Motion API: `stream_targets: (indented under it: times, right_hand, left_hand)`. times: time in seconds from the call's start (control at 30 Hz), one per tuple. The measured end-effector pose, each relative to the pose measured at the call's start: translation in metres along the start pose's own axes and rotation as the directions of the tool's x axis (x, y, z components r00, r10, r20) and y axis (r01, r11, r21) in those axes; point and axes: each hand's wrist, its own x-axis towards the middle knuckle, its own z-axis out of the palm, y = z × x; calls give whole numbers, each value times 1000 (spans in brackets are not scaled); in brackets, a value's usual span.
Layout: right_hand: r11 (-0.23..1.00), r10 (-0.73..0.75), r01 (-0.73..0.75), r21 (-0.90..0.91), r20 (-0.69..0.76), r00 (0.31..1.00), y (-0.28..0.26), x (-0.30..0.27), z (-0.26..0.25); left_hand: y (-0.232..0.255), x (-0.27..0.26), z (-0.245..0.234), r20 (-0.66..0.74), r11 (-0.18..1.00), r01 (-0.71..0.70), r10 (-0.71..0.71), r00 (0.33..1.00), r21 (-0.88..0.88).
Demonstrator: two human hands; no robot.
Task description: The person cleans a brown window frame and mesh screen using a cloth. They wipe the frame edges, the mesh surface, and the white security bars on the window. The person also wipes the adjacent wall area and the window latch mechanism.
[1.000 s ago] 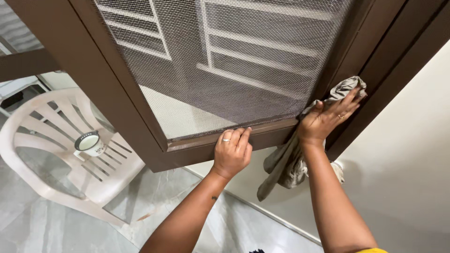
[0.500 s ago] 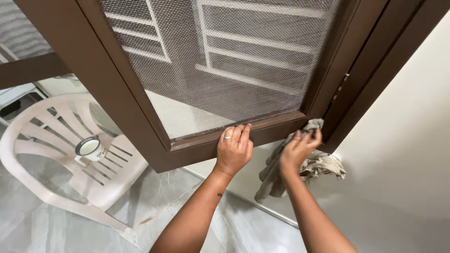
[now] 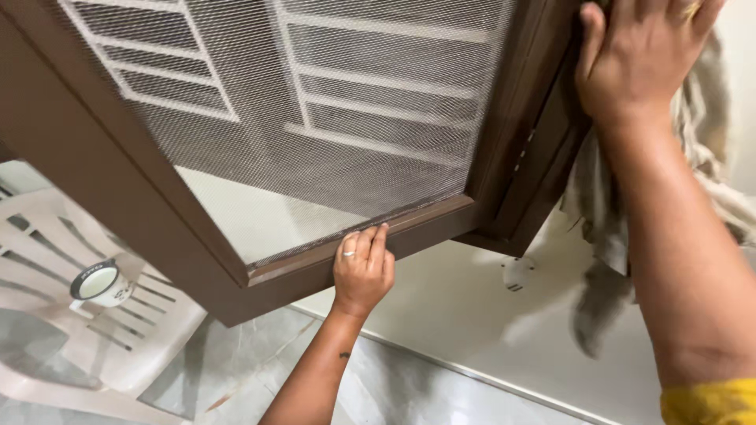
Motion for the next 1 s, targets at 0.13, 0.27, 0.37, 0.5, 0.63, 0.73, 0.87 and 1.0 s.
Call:
stream_targets:
  times: [0.13, 0.27, 0.37, 0.5, 0.63, 0.73, 0.87, 1.0]
  right_hand:
    - [999, 25, -27, 19, 108, 994, -11, -63, 22]
    - [999, 19, -28, 47, 199, 980, -26, -151, 61]
    - [999, 32, -21, -38, 316, 948, -45, -217, 84]
    - [993, 28, 23, -113, 429, 903, -63, -283, 92]
    - [991, 18, 55, -118, 539, 842, -77, -323, 95]
    - [990, 52, 29, -139, 550, 834, -84, -338, 105]
    - [989, 93, -28, -145, 465, 881, -70, -326, 125]
    - [995, 93, -99, 10, 270, 958, -58, -292, 129]
  left_hand:
    - [-1, -5, 0, 7, 1000, -16, 16, 1000, 17]
    - [-2, -7, 0, -9, 999, -34, 34, 999, 35]
    - [-1, -6, 0, -13, 999, -34, 34, 999, 22]
    - [-1, -7, -5, 14, 999, -33, 33, 999, -3]
    - [-2, -12, -5, 26, 999, -39, 40, 999, -22]
    - [2, -17, -2, 8, 1000, -29, 29, 1000, 0]
    - [3, -16, 3, 19, 1000, -10, 10, 1000, 1]
    - [20, -1, 13, 17, 996, -52, 53, 998, -66]
